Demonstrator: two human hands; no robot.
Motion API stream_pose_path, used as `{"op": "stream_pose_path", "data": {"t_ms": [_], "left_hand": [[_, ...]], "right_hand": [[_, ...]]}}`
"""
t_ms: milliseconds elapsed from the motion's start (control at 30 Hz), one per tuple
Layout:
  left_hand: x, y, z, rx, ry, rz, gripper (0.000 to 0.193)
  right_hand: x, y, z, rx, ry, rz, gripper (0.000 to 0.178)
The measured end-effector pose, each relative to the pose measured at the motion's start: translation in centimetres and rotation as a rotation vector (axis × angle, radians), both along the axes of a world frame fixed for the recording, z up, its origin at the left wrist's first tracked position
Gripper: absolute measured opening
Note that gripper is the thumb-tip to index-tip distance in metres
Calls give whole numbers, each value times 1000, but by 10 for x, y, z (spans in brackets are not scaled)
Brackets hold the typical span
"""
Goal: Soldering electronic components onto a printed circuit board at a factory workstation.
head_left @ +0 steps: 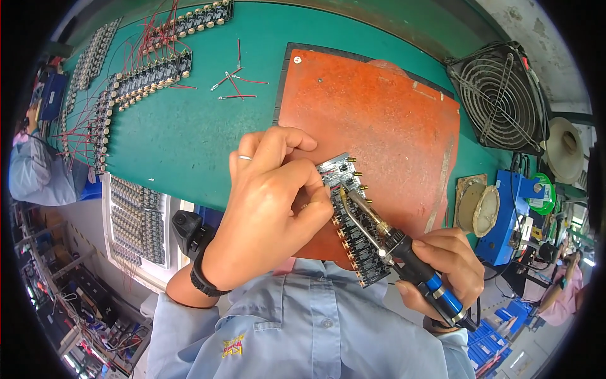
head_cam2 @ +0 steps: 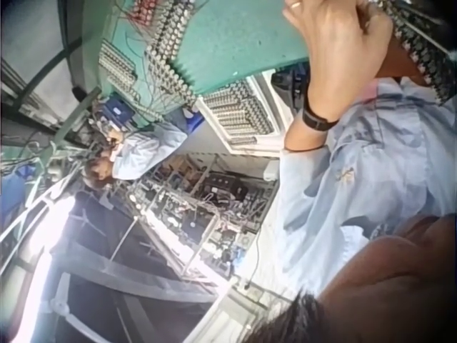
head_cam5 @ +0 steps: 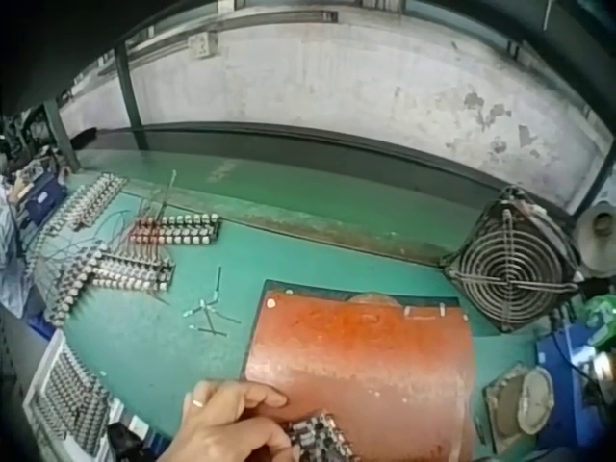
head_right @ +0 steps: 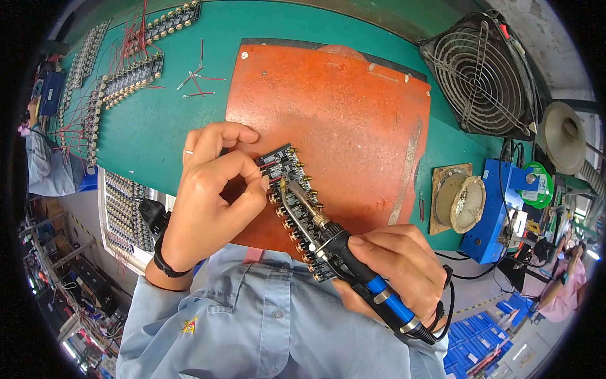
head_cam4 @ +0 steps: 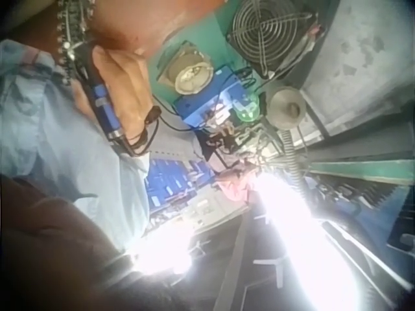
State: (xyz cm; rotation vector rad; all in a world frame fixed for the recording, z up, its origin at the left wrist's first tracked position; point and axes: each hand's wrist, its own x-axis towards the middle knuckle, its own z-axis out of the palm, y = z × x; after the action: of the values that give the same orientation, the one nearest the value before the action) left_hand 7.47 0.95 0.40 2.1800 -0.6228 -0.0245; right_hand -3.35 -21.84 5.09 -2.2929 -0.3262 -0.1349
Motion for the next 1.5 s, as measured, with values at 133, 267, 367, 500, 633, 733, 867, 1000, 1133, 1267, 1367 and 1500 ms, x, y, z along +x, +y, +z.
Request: {"op": "stream_pose_path", "data": {"t_ms": [133,267,367,500,633,733,867,1000,1133,1267,1367,1500], "left_hand": [[0,0,1,4,1,1,10],[0,2,-1,8,-1,2,10],[1,0,-1,2,-17,-5,9],[-1,2,2,24,-45,20,8],[-2,10,9,62,-62,-29,6],[9,14,5,-92,2,-146,7],[62,45,-11,54,-285,58,10],[80,87,-34,270,-396,120,10],[80,79,-49,313,-319,134,7],[70,63,-48,244,-301,153,7],[39,56,-23,71,-197,182,11],[-20,61,-1,-64,-199,193,15]], "right_hand": [[-3,-4,1,35,-34,-17,48],[-11,-11,-11,165,-143,-148,51],[-21,-14,-28,273,-187,-304,53],[-29,-11,-53,570,-156,-467,58],[-26,4,-54,791,-91,-470,59],[-31,4,-51,776,-55,-464,54],[-24,6,-50,862,43,-418,45],[-18,5,-55,631,-139,-278,41],[-28,4,-54,802,-92,-293,39],[-38,-2,-48,843,-2,-301,41],[-34,-3,-49,834,-15,-281,41],[-26,11,-47,731,-104,-254,41]]}}
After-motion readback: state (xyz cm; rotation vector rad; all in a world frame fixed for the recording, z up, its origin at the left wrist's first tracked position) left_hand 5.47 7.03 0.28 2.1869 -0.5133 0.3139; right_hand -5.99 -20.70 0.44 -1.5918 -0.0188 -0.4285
